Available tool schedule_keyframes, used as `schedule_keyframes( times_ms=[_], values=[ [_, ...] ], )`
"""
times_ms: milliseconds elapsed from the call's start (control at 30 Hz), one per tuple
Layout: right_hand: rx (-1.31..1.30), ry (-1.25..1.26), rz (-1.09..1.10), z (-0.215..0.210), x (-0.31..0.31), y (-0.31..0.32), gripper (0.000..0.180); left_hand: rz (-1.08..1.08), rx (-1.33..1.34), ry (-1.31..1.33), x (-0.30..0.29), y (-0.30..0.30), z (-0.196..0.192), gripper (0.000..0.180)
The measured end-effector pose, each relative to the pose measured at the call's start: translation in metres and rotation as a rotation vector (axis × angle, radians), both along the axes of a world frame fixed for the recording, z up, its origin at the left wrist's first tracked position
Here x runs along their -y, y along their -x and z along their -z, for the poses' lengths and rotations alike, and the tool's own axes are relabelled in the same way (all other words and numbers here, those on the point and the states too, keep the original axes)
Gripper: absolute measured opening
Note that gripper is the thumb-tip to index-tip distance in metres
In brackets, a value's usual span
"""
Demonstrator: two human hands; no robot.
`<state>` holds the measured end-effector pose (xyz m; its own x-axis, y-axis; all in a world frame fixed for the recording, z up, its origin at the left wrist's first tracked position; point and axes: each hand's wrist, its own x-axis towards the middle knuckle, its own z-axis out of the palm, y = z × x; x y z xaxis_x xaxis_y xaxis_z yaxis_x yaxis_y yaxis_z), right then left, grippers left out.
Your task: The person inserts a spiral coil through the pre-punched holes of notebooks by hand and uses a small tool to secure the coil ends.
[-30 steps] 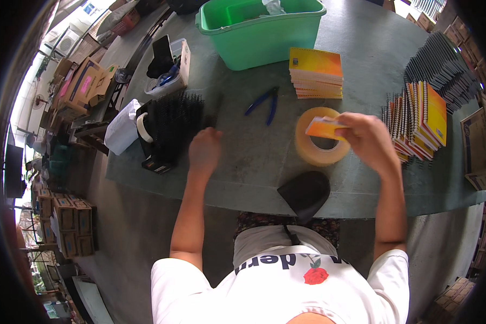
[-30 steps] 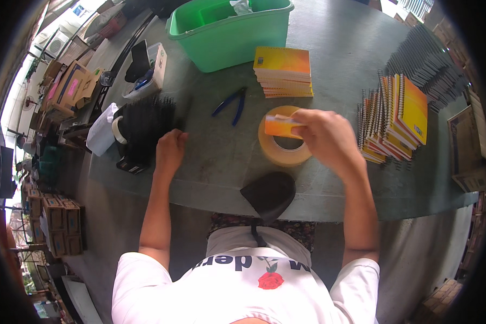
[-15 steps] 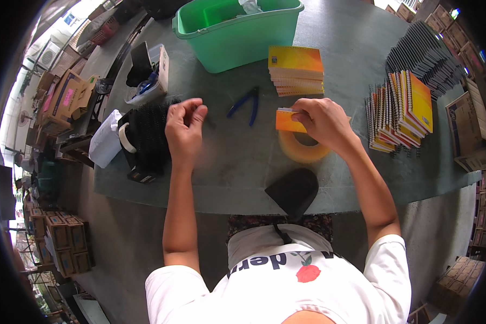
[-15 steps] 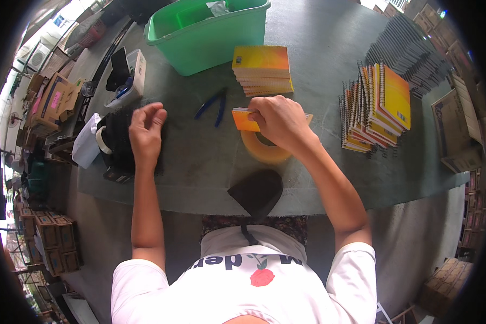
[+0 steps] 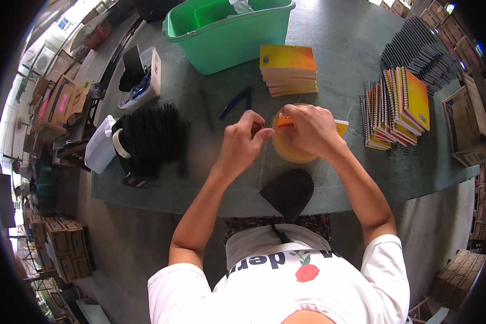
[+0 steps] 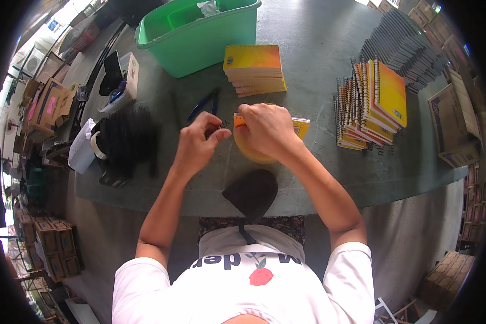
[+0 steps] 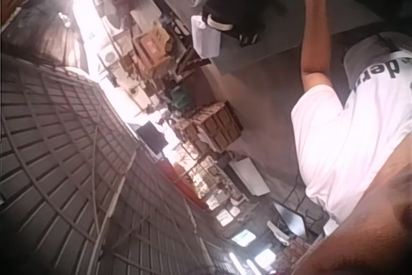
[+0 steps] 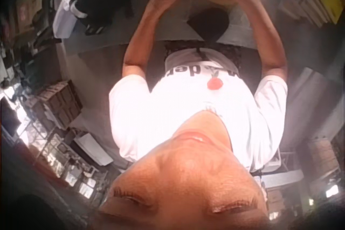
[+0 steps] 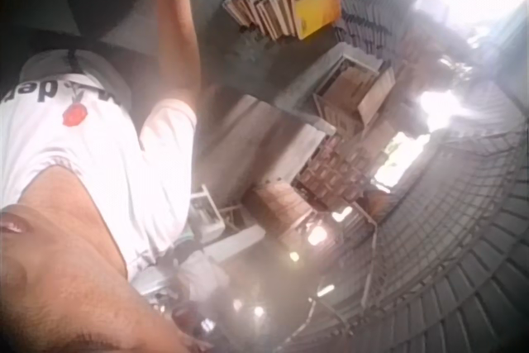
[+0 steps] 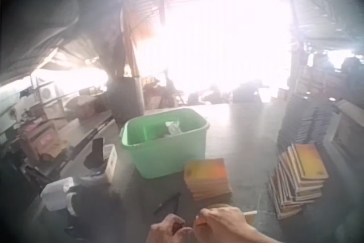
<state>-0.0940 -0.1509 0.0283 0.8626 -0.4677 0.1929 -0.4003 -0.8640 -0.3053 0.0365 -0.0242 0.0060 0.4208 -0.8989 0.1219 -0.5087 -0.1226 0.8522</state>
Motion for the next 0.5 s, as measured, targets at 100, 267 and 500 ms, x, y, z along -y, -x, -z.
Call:
schedule_keyframes(
  times_ms=[100,267,500],
  values=[
    [0.014,-0.034,0.038,-0.005,-0.004,-0.001,0.029,-0.037,0.008,0.126,-0.002,0.004,-0.015,0.019],
    [0.136,-0.045,-0.012,0.002,0.001,0.001,0.022,-0.098,0.234,0.351,0.006,0.013,-0.003,0.014],
    [0.273,-0.127,-0.175,-0.001,-0.004,0.003,0.025,-0.137,0.508,0.211,0.01,0.005,-0.01,0.02]
  ],
)
